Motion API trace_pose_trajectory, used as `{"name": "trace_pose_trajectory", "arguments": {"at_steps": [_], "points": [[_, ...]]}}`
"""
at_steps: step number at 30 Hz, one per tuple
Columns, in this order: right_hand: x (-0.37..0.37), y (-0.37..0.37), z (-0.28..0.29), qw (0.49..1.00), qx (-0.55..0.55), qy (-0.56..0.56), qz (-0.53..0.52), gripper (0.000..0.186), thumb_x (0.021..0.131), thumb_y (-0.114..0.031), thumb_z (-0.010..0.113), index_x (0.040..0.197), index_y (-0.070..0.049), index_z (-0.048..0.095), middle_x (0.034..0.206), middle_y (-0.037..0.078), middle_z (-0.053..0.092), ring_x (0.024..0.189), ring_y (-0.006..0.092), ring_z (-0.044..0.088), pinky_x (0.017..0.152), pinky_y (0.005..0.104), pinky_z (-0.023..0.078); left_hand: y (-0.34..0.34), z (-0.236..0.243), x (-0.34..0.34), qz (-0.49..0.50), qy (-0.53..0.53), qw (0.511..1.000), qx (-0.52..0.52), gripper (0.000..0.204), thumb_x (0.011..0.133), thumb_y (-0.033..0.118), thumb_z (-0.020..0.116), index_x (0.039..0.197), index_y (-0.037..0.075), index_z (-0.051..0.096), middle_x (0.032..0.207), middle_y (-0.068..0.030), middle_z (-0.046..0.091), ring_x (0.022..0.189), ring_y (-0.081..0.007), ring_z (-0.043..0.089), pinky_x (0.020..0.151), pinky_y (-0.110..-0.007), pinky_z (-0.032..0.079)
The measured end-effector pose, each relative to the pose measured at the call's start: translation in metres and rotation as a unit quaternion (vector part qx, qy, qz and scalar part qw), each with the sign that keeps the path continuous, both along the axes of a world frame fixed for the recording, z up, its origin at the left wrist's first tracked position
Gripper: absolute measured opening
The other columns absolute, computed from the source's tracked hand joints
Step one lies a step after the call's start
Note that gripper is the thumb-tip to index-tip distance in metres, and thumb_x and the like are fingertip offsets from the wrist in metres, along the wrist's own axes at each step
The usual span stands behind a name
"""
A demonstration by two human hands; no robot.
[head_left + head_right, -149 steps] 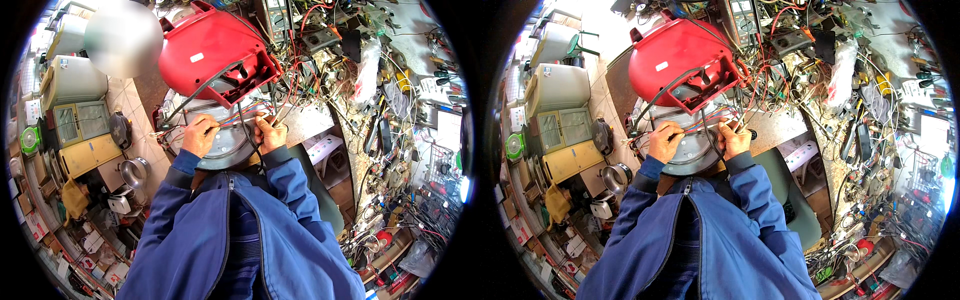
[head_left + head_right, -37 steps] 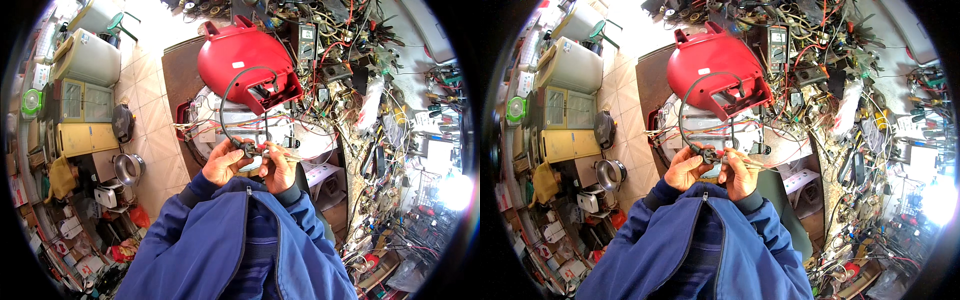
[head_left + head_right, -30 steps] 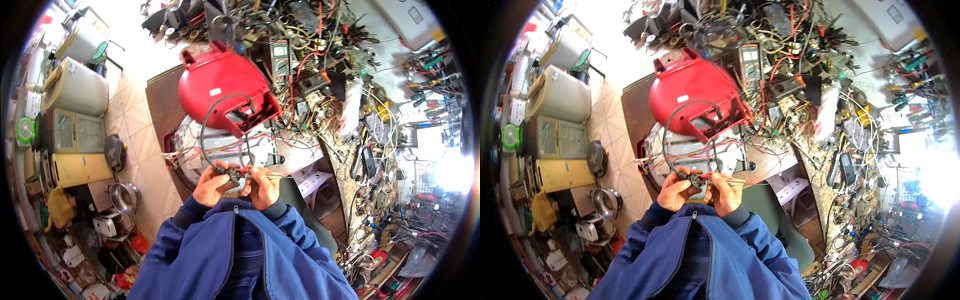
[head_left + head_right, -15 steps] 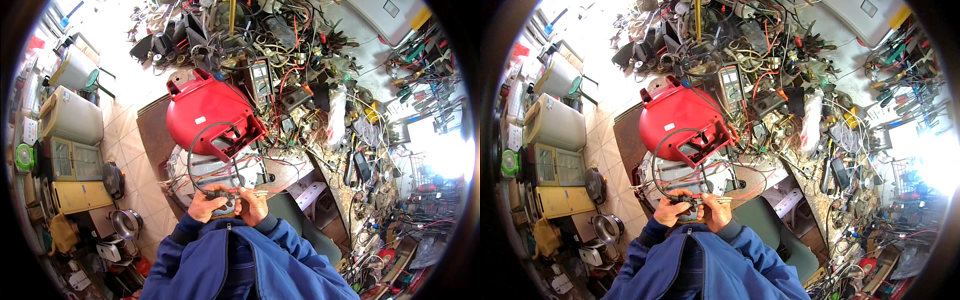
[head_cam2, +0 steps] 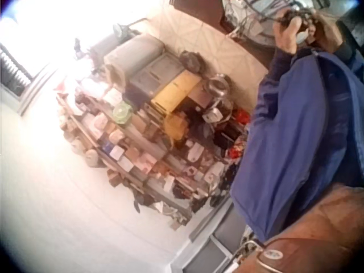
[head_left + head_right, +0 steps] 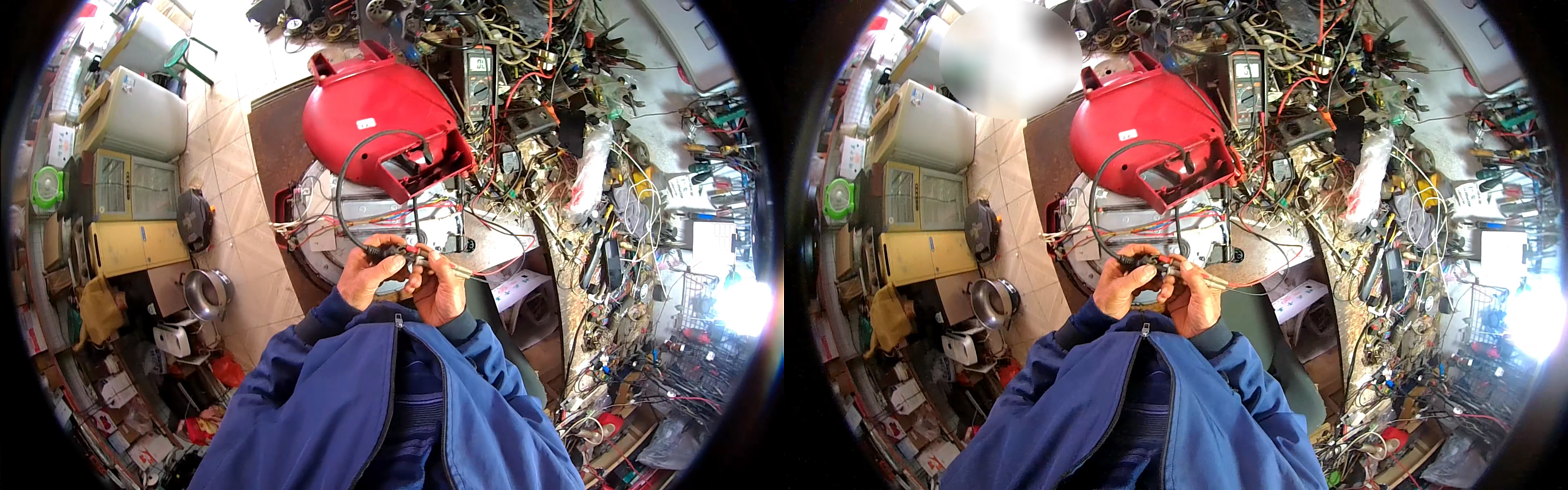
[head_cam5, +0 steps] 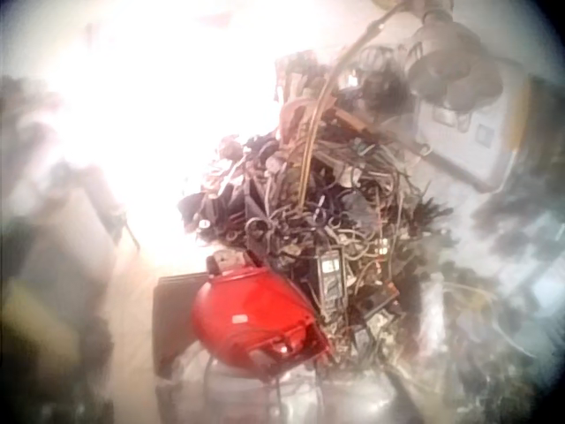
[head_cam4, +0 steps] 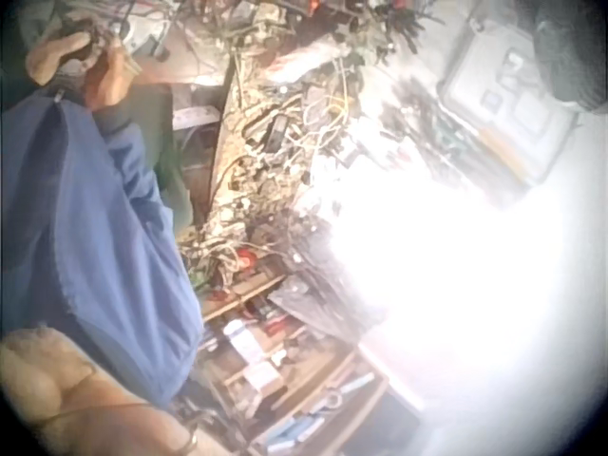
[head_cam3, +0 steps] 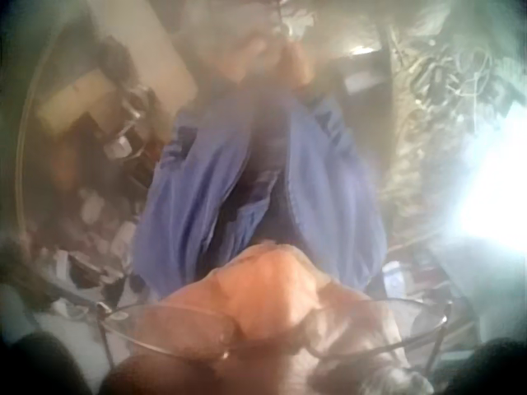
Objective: The person works on a red helmet-like object, manipulating wires and a black rectangular component. They connect wires to the component and place it inside the helmet. The person then picks up a red box from a cluttered shelf.
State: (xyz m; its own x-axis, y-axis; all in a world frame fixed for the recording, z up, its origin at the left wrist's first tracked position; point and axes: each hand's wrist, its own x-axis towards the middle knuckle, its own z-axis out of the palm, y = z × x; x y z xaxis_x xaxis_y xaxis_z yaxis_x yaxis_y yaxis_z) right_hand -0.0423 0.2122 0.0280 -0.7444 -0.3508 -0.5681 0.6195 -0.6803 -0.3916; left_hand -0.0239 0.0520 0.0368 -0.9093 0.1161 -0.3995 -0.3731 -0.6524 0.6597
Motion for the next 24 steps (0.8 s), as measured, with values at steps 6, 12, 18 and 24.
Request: {"name": "trace_pose_trajectory", "arguments": {"at_steps": [6,12,18,24], "points": [[0.004,0.001,-0.003,0.999,0.025,-0.029,0.008,0.038,0.100,-0.032,0.059,0.124,-0.002,0.058,0.081,0.004,0.063,0.067,0.0142,0.060,0.063,0.0300,0.051,0.007,-0.026,0.007,0.026,0.021,0.999,-0.002,0.026,0.098,0.010,0.058,0.120,-0.001,0.051,0.097,-0.0128,0.066,0.083,-0.0170,0.065,0.075,-0.032,0.054],[0.007,0.002,-0.008,1.000,0.004,-0.017,0.025,0.040,0.100,-0.034,0.060,0.126,-0.004,0.057,0.083,0.003,0.062,0.075,0.0161,0.061,0.065,0.0316,0.050,0.009,-0.022,0.011,0.059,0.024,0.997,-0.033,0.019,0.097,0.011,0.061,0.113,0.002,0.057,0.094,-0.0046,0.063,0.082,-0.0103,0.058,0.074,-0.027,0.049],[0.015,-0.003,-0.011,0.997,0.054,-0.024,0.044,0.049,0.099,-0.041,0.060,0.134,-0.008,0.055,0.090,0.008,0.063,0.078,0.0202,0.060,0.066,0.0323,0.048,-0.005,-0.023,0.015,0.032,0.003,0.999,0.012,0.021,0.096,0.013,0.063,0.112,0.001,0.057,0.091,-0.0052,0.064,0.083,-0.0112,0.061,0.073,-0.029,0.051],[0.020,0.003,-0.022,0.997,0.043,-0.052,0.034,0.050,0.098,-0.048,0.057,0.133,-0.013,0.058,0.090,0.006,0.063,0.071,0.0176,0.055,0.066,0.0336,0.045,-0.004,-0.043,0.019,0.047,0.055,0.997,-0.009,0.023,0.095,0.013,0.064,0.113,0.001,0.056,0.093,-0.0049,0.065,0.082,-0.0103,0.063,0.074,-0.028,0.053]]}}
